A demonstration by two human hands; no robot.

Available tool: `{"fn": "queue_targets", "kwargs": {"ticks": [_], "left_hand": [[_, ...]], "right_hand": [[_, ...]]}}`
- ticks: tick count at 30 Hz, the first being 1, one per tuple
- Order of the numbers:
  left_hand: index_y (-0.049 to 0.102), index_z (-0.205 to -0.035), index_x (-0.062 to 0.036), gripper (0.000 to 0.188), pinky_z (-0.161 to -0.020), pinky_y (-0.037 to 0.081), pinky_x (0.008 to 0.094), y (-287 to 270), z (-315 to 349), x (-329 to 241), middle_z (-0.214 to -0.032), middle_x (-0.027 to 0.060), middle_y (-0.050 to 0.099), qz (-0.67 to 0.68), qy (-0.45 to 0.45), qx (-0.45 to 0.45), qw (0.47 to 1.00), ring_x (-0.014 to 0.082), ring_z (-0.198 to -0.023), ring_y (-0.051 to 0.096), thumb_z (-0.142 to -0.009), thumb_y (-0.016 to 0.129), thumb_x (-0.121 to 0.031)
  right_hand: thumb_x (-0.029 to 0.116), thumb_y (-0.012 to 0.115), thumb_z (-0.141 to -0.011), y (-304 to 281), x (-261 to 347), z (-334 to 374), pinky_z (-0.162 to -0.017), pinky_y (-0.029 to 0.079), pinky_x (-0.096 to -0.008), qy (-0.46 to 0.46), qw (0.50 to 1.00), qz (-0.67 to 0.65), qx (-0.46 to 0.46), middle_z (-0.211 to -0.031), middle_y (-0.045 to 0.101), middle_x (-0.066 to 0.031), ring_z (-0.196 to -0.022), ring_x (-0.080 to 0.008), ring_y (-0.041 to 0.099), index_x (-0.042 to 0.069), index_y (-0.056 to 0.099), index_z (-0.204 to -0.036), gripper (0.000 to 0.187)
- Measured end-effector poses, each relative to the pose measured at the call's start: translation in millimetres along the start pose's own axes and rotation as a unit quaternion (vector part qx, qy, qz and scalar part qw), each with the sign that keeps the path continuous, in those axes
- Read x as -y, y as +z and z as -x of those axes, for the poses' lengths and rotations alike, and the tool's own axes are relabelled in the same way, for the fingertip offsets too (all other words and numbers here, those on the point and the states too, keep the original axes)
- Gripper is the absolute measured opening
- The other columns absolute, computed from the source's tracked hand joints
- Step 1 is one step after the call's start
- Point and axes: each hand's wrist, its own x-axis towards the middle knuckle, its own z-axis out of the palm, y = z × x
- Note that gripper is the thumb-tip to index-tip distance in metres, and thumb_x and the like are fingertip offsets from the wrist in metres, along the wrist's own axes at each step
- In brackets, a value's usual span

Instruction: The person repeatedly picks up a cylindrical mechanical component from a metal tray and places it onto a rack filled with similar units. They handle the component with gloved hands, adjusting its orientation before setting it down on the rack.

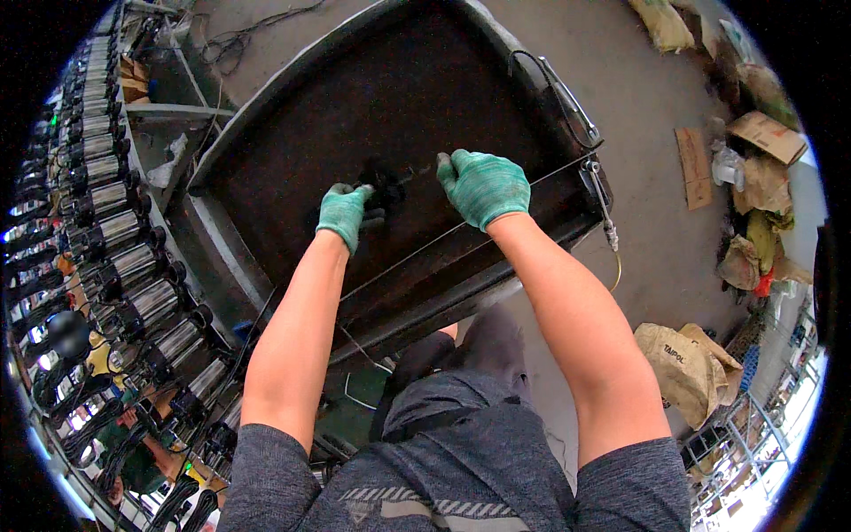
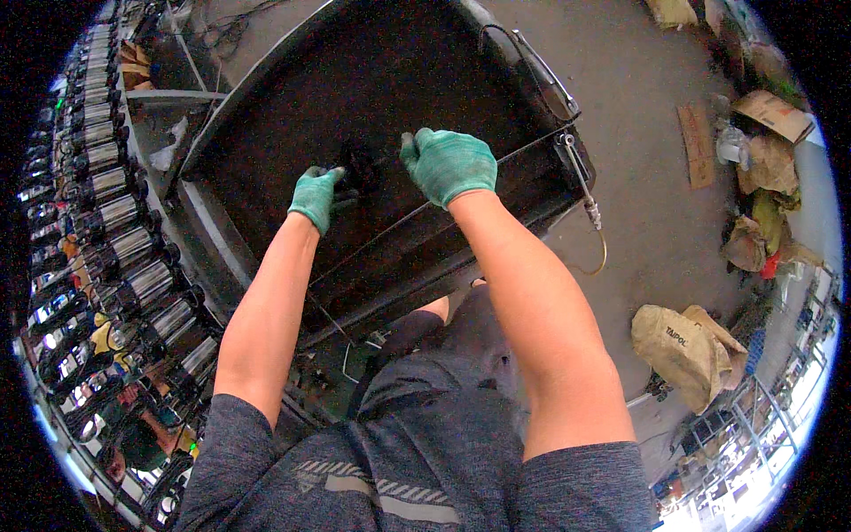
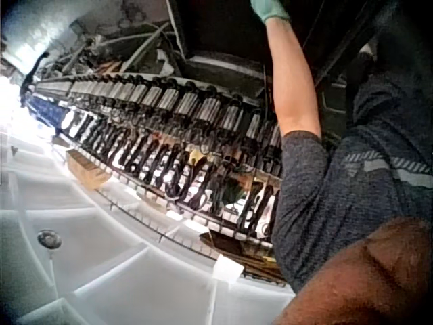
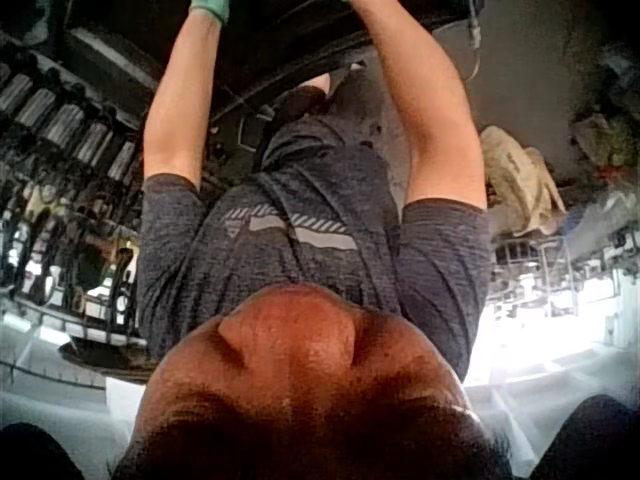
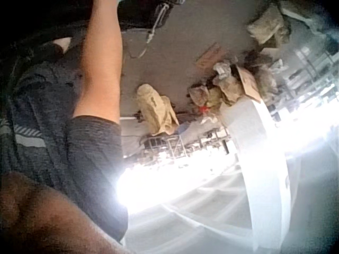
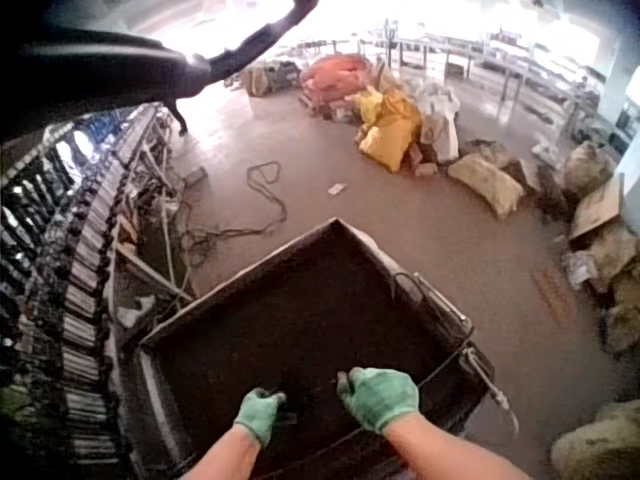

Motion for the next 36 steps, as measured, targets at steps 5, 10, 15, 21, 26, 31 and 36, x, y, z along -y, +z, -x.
{"fn": "queue_targets", "kwargs": {"ticks": [5,10,15,21,26,31,36], "left_hand": [[0.051,-0.100,-0.0058,0.016,-0.056,0.062,0.0399,-20,22,14,-0.093,0.0128,0.065,0.020,0.029,-0.017,0.999,0.0283,-0.064,0.069,-0.096,0.066,-0.009],[0.053,-0.096,-0.0057,0.014,-0.056,0.061,0.0379,-32,37,26,-0.088,0.0113,0.065,0.053,0.036,-0.018,0.998,0.0257,-0.064,0.069,-0.095,0.066,-0.009],[0.054,-0.097,-0.0047,0.013,-0.055,0.061,0.0364,-35,50,30,-0.086,0.0105,0.066,0.051,0.053,-0.032,0.997,0.0242,-0.064,0.068,-0.095,0.066,-0.008],[0.055,-0.098,-0.0026,0.013,-0.054,0.060,0.0348,-39,55,35,-0.085,0.0088,0.064,0.032,0.070,-0.022,0.997,0.0226,-0.065,0.068,-0.094,0.067,-0.007],[0.056,-0.097,-0.0024,0.014,-0.052,0.059,0.0338,-42,52,41,-0.082,0.0070,0.061,0.036,0.066,-0.033,0.997,0.0213,-0.060,0.066,-0.094,0.068,-0.006],[0.055,-0.095,-0.0033,0.013,-0.052,0.060,0.0333,-40,55,44,-0.081,0.0055,0.059,0.042,0.076,-0.043,0.995,0.0201,-0.059,0.064,-0.094,0.068,-0.005],[0.053,-0.093,-0.0043,0.015,-0.052,0.060,0.0329,-48,49,52,-0.081,0.0048,0.058,0.033,0.073,-0.023,0.996,0.0195,-0.060,0.065,-0.094,0.068,-0.005]], "right_hand": [[0.046,0.047,-0.103,8,-2,0,-0.070,0.056,-0.0517,-0.002,0.999,-0.008,-0.049,-0.084,0.073,-0.0153,-0.078,-0.0394,0.070,0.013,0.070,-0.083,0.045],[0.047,0.046,-0.104,6,-1,0,-0.071,0.057,-0.0521,-0.004,0.999,0.000,-0.047,-0.084,0.073,-0.0160,-0.079,-0.0396,0.070,0.013,0.070,-0.084,0.046],[0.048,0.044,-0.104,-1,1,0,-0.075,0.058,-0.0512,-0.003,1.000,0.005,-0.021,-0.089,0.074,-0.0158,-0.083,-0.0385,0.072,0.013,0.073,-0.090,0.047],[0.047,0.043,-0.104,-1,1,0,-0.075,0.058,-0.0510,-0.004,1.000,0.015,-0.020,-0.089,0.074,-0.0155,-0.083,-0.0382,0.072,0.014,0.073,-0.090,0.047],[0.047,0.043,-0.105,-2,2,1,-0.074,0.058,-0.0513,0.002,1.000,0.014,-0.014,-0.087,0.074,-0.0155,-0.083,-0.0384,0.072,0.014,0.072,-0.089,0.047],[0.048,0.043,-0.105,3,-1,-1,-0.073,0.057,-0.0519,-0.001,1.000,0.009,-0.025,-0.087,0.074,-0.0158,-0.082,-0.0391,0.071,0.014,0.072,-0.089,0.047],[0.047,0.043,-0.104,3,-1,-2,-0.073,0.057,-0.0522,-0.007,1.000,0.006,-0.030,-0.087,0.074,-0.0161,-0.082,-0.0396,0.071,0.014,0.072,-0.088,0.047]]}}
